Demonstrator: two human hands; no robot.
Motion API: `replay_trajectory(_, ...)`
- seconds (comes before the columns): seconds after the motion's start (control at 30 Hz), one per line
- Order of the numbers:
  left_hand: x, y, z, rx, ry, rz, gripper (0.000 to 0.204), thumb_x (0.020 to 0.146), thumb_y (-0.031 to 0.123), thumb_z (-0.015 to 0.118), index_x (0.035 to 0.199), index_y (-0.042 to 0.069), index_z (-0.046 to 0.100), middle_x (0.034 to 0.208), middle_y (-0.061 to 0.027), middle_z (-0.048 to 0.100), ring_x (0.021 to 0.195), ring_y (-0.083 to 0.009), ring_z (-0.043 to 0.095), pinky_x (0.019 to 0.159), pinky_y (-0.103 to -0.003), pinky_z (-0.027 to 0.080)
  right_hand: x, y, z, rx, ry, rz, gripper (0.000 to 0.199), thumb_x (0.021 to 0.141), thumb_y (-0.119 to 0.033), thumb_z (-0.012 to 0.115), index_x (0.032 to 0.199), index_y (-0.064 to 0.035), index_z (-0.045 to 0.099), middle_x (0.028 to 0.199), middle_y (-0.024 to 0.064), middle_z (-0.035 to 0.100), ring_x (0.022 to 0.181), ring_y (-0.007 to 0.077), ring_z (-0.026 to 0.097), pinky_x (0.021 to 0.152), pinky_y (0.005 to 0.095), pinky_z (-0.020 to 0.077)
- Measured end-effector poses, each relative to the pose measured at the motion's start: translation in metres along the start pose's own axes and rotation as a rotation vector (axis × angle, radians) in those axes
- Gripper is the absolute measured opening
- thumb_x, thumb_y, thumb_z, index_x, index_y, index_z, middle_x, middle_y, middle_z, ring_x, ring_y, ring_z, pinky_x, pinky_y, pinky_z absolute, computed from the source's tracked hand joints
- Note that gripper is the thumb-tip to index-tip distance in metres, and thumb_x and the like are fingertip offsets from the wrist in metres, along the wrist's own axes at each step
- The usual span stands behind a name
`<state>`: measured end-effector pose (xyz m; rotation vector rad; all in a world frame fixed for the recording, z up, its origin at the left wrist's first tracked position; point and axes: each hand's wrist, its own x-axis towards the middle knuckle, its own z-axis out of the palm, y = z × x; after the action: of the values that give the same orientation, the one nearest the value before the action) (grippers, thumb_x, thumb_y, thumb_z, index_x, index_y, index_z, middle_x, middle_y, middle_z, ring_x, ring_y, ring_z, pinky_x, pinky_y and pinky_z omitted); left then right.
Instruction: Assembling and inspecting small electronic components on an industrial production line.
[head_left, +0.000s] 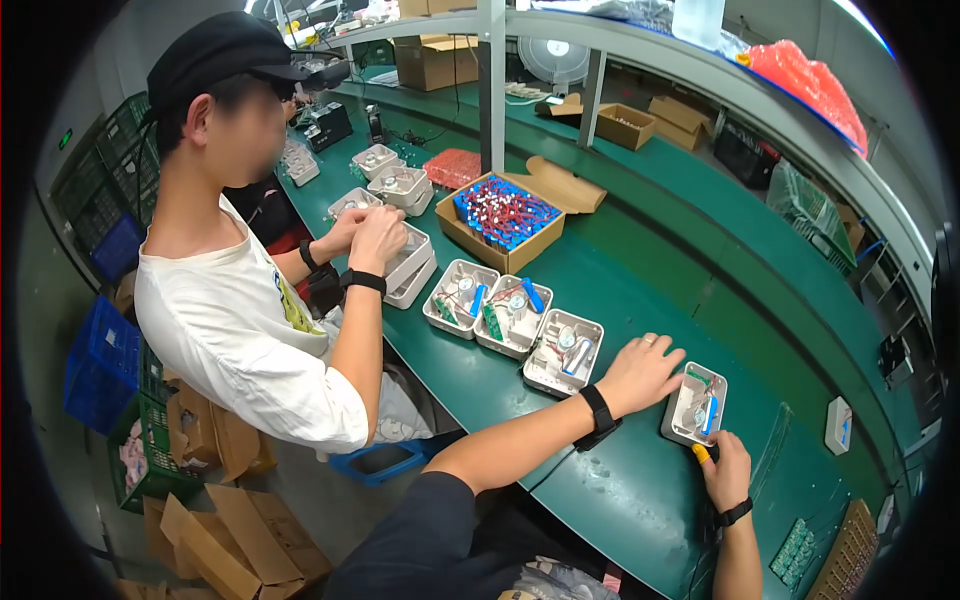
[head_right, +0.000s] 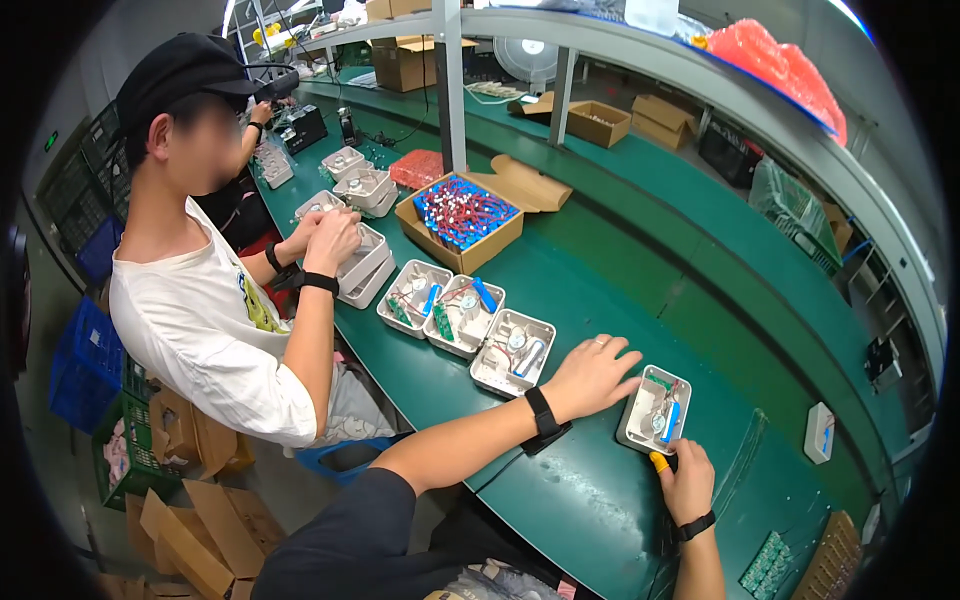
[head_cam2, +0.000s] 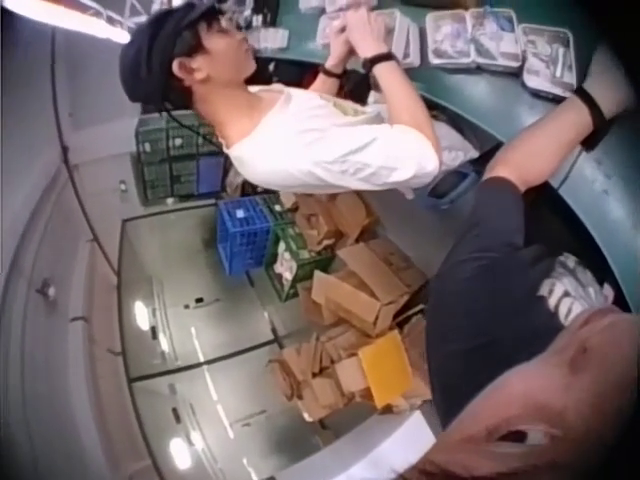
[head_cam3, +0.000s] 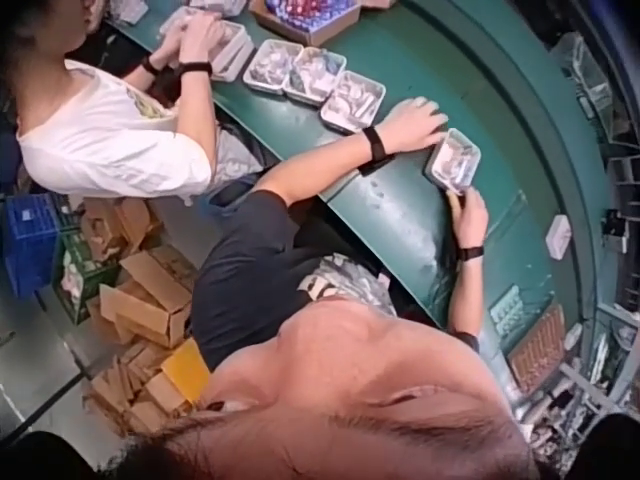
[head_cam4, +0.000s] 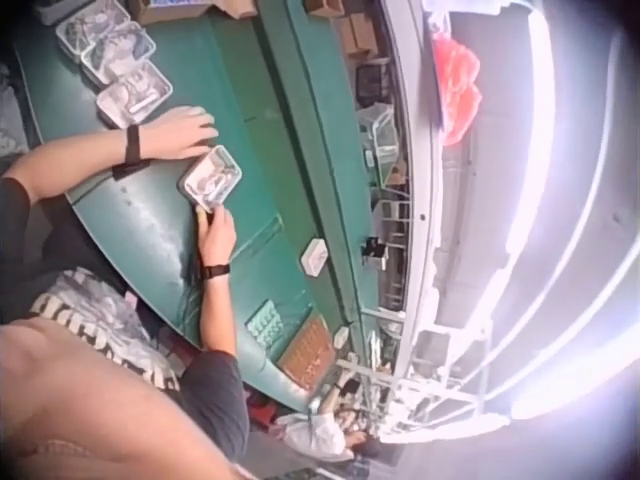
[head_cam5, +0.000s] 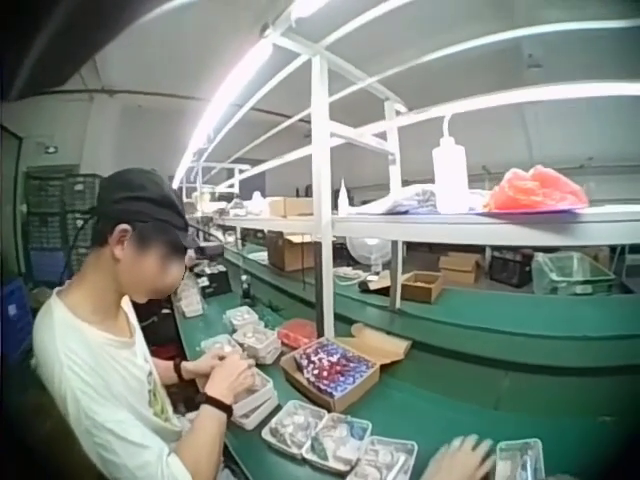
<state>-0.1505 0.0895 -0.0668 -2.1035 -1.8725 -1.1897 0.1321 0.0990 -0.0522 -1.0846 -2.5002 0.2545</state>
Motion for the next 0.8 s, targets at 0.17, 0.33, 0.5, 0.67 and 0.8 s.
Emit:
replay_trajectory(0.17,0.009,0.000,-0.023,0.621,-0.027,-0.142,0.035,0.086,0.044,0.073,0.106,0.016,0.077,0.118,-0.0120,0.067,0.124,-0.0370,0.054,0.104,-0.069,0.038,0.025,0.040,-0.003,-0.017,0.121,0.111,0.024,0.092,-0.022,0.079,0.099,-0.0039,0.065,0.079,0.0176,0.068,0.074,0.0398,0.068,0.066,0.0486,0.0537)
replay_trajectory(0.33,-0.004,-0.029,-0.043,0.604,-0.154,-0.316,0.037,0.086,0.035,0.077,0.115,0.012,0.073,0.122,-0.0148,0.065,0.124,-0.0392,0.059,0.091,-0.063,0.054,0.074,0.075,0.018,0.007,0.146,0.225,0.070,0.095,-0.023,0.072,0.154,-0.0040,0.042,0.129,0.0292,0.065,0.118,0.0492,0.062,0.099,0.0533,0.0527)
replay_trajectory(0.5,0.003,-0.036,-0.026,0.605,-0.164,-0.198,0.024,0.087,0.017,0.074,0.108,0.008,0.070,0.110,-0.0135,0.065,0.109,-0.0360,0.066,0.081,-0.051,0.061,0.035,0.093,0.038,-0.336,0.029,0.062,0.080,0.092,-0.031,0.075,0.159,-0.0052,0.039,0.150,0.0281,0.054,0.139,0.0493,0.050,0.118,0.0532,0.0414)
replay_trajectory(0.67,-0.001,-0.033,-0.025,0.543,-0.196,-0.163,0.019,0.085,0.008,0.069,0.103,0.007,0.069,0.104,-0.0126,0.065,0.105,-0.0351,0.067,0.082,-0.050,0.060,0.054,0.080,0.031,-0.233,-0.191,0.168,0.078,0.092,-0.035,0.075,0.157,-0.0053,0.043,0.157,0.0246,0.047,0.147,0.0456,0.041,0.123,0.0549,0.0324)
replay_trajectory(0.8,-0.005,-0.014,-0.022,0.467,-0.242,-0.061,0.019,0.082,0.006,0.067,0.101,0.007,0.068,0.104,-0.0135,0.066,0.106,-0.0342,0.067,0.085,-0.047,0.059,0.093,0.115,0.026,-0.008,-0.151,-0.043,0.071,0.092,-0.035,0.075,0.153,-0.0050,0.051,0.155,0.0249,0.048,0.147,0.0450,0.041,0.123,0.0538,0.0330)
